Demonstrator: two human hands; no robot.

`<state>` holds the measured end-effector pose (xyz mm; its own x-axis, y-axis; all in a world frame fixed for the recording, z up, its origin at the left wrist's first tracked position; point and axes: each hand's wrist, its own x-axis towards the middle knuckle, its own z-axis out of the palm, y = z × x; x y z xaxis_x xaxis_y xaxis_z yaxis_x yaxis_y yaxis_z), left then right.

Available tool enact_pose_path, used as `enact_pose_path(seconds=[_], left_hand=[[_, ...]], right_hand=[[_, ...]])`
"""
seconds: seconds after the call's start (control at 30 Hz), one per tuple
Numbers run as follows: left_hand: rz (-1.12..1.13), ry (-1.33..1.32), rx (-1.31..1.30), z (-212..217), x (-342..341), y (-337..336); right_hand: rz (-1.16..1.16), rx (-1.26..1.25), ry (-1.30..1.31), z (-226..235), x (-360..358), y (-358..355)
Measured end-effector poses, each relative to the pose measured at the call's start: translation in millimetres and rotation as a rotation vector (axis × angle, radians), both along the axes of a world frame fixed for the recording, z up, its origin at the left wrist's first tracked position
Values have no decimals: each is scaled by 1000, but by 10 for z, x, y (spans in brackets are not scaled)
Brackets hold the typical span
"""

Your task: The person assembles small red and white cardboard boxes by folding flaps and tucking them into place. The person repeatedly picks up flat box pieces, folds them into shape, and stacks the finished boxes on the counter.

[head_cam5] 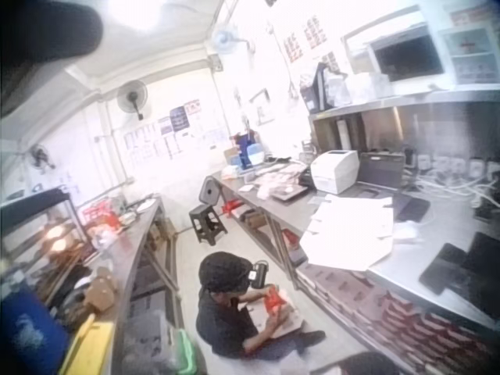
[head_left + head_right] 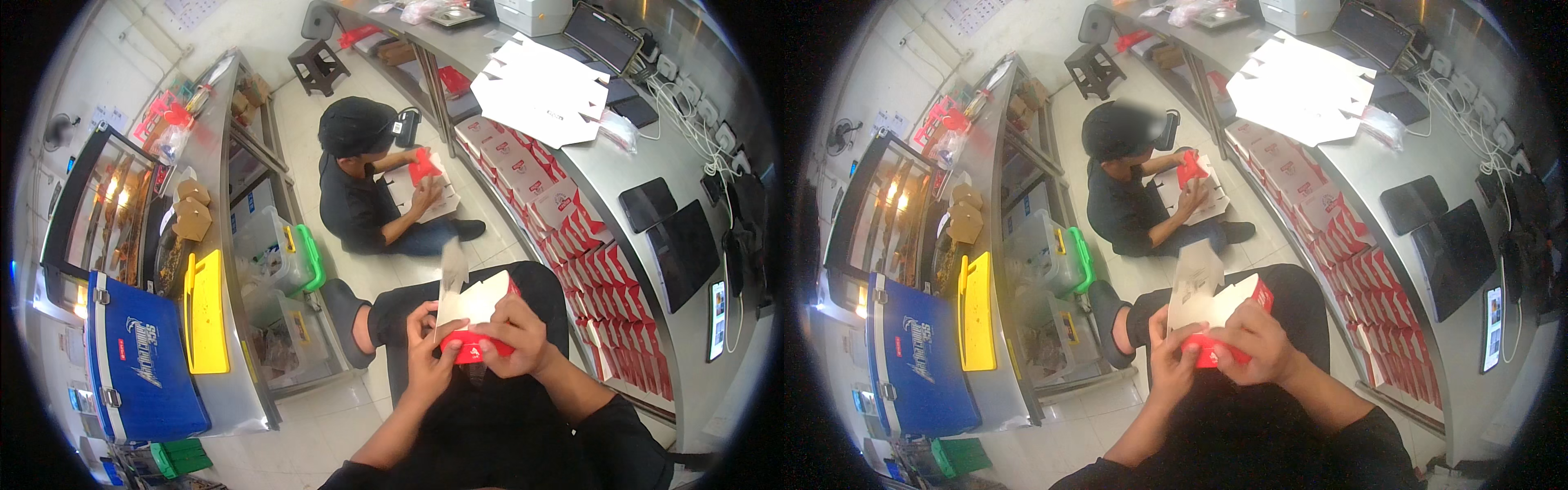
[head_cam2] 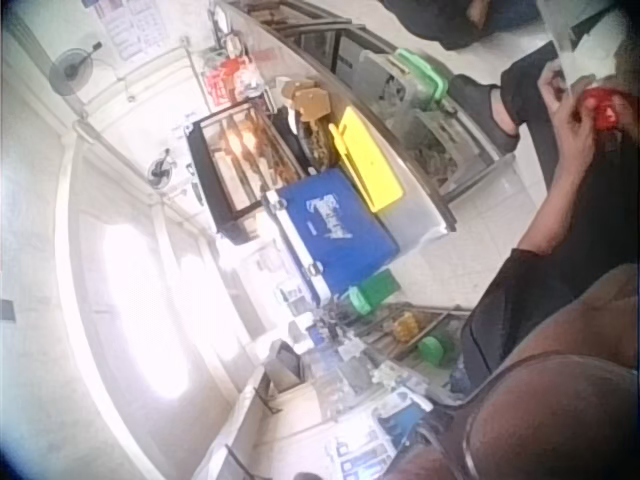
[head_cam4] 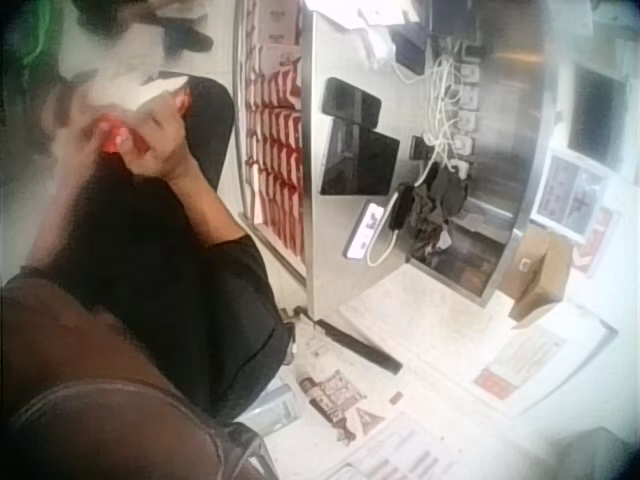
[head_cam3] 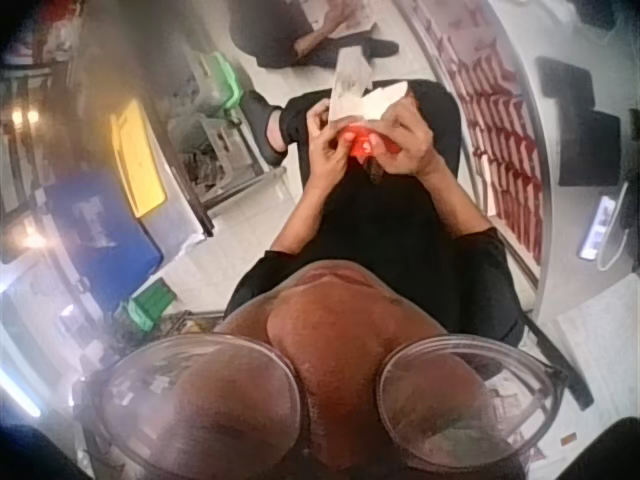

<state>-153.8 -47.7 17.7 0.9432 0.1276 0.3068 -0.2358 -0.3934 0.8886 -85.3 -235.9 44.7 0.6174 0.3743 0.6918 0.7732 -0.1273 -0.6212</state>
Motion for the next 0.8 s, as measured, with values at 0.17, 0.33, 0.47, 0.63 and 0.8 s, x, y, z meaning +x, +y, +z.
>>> enact_pose_path(seconds=[0.17, 0.33, 0.47, 0.63, 0.8], left_hand=[[-65, -264, -442, -146, -22, -91], [-297, 28, -47, 210, -69, 295], [-391, 111, 376, 648, -31, 236], [-436, 147, 423, 717, -80, 310], [64, 168, 46, 490, -120, 186]], right_hand=[[-127, -79, 147, 132, 124, -79], [-11, -63, 96, -11, 153, -48], [-95, 70, 142, -9, 46, 93], [-105, 93, 105, 16, 8, 203], [-127, 61, 56, 54, -31, 226]])
